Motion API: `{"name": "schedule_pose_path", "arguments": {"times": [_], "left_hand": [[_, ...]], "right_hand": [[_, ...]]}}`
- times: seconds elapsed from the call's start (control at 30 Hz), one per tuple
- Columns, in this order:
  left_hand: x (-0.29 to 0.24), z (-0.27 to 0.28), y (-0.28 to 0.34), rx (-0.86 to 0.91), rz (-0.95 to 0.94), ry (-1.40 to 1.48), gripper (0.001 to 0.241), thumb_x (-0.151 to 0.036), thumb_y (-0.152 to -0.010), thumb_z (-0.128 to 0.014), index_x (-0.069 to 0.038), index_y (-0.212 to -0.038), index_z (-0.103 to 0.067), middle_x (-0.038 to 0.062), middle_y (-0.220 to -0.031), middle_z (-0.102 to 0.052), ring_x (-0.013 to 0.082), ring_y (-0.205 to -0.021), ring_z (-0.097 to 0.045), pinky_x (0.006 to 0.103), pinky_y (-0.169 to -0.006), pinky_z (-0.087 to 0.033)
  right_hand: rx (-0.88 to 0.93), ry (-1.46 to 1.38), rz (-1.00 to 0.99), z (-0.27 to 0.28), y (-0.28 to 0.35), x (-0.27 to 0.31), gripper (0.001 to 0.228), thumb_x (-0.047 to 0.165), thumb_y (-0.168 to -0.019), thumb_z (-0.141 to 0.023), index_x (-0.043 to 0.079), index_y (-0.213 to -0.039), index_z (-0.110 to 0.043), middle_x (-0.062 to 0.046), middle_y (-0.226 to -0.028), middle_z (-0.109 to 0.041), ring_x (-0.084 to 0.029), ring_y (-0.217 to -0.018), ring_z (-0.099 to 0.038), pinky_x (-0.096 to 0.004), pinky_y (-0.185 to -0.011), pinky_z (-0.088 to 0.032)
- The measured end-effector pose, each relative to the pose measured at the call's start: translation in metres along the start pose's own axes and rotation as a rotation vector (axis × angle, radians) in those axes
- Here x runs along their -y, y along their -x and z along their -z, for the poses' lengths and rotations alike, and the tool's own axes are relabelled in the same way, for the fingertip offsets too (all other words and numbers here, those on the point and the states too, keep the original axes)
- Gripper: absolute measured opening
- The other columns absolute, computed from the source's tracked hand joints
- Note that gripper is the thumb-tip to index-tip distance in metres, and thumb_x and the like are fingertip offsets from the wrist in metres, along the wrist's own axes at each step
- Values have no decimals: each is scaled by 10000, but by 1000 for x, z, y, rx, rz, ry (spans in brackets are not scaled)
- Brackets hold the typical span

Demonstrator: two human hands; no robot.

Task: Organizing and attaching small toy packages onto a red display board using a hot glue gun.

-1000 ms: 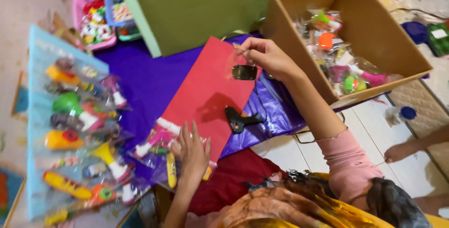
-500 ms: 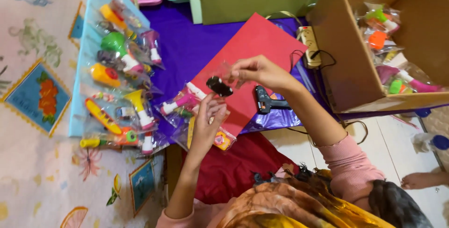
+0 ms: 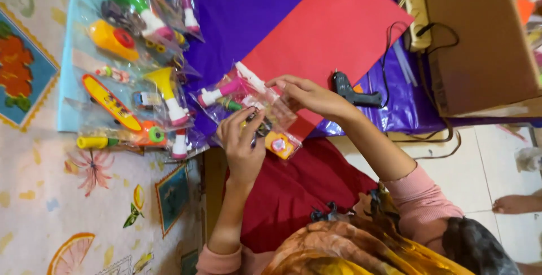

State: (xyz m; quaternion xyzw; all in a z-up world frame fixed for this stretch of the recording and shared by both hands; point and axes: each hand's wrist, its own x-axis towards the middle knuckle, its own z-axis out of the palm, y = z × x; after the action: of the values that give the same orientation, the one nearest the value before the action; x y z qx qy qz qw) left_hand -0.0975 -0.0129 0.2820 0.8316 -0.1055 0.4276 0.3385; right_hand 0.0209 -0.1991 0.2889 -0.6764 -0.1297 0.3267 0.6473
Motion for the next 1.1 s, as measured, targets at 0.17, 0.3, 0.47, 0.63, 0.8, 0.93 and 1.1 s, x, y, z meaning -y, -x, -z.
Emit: {"name": "schedule_pose_path", "arguments": {"times": [0.17,0.3,0.47,0.63,0.8,0.93,1.1], "left_hand": [[0,-8,21,81,-12,5,380,106,-882,-615,-110,-1167,-744,108,-1271,-645,344,-1244,-601,495,-1050,-446],[-6,-10,26,7,257,202,425,144,-973,-426,18,-1343,-593,197,-1400,-570,387,-1344,-533,501,-1121,-431],[-12,-9,26,5,644,535,455,-73,-1053,-504,18,-1481,-382,230,-1362,-584,345,-1276,-576,470,-1100,-433],[1,-16,28,93,913,833,359,-166,-1038,-598,9,-1351,-583,171,-1283,-668,190,-1195,-601,366,-1044,-497],[12,-16,31,92,973,840,329,-115,-969,-691,19,-1267,-649,193,-1186,-731,160,-1008,-706,319,-888,-601],[6,-10,19,91,1042,813,309,-156,-955,-716,3,-1218,-685,161,-1115,-751,139,-909,-704,297,-820,-622],[14,-16,21,52,1165,890,274,-234,-1036,-598,3,-1085,-727,200,-924,-745,249,-787,-753,389,-736,-656]], "right_hand": [[40,-127,92,-12,3,-16,562,76,-964,-587,102,-1501,-423,-112,-927,-692,-164,-755,-718,-258,-632,-596],[-1,-171,194,-12,7,-4,589,-7,-946,-601,103,-1496,-420,-123,-920,-730,-134,-737,-715,-206,-569,-576],[12,-189,155,-8,8,-10,450,-5,-956,-588,23,-1400,-521,-129,-933,-749,-142,-733,-729,-213,-540,-587],[31,-149,129,-7,10,-10,380,-11,-952,-598,-8,-1332,-593,-117,-884,-734,-144,-743,-706,-250,-633,-592],[-75,98,115,-11,19,-4,412,12,-887,-715,50,-1292,-649,-64,-964,-745,-115,-827,-687,-251,-750,-572],[-82,127,65,-10,20,-10,279,1,-887,-721,50,-1162,-719,-63,-899,-750,-119,-784,-682,-260,-717,-580],[-54,73,64,-1,19,-14,287,-32,-915,-665,34,-1191,-703,-83,-854,-754,-115,-708,-684,-242,-667,-589]]}}
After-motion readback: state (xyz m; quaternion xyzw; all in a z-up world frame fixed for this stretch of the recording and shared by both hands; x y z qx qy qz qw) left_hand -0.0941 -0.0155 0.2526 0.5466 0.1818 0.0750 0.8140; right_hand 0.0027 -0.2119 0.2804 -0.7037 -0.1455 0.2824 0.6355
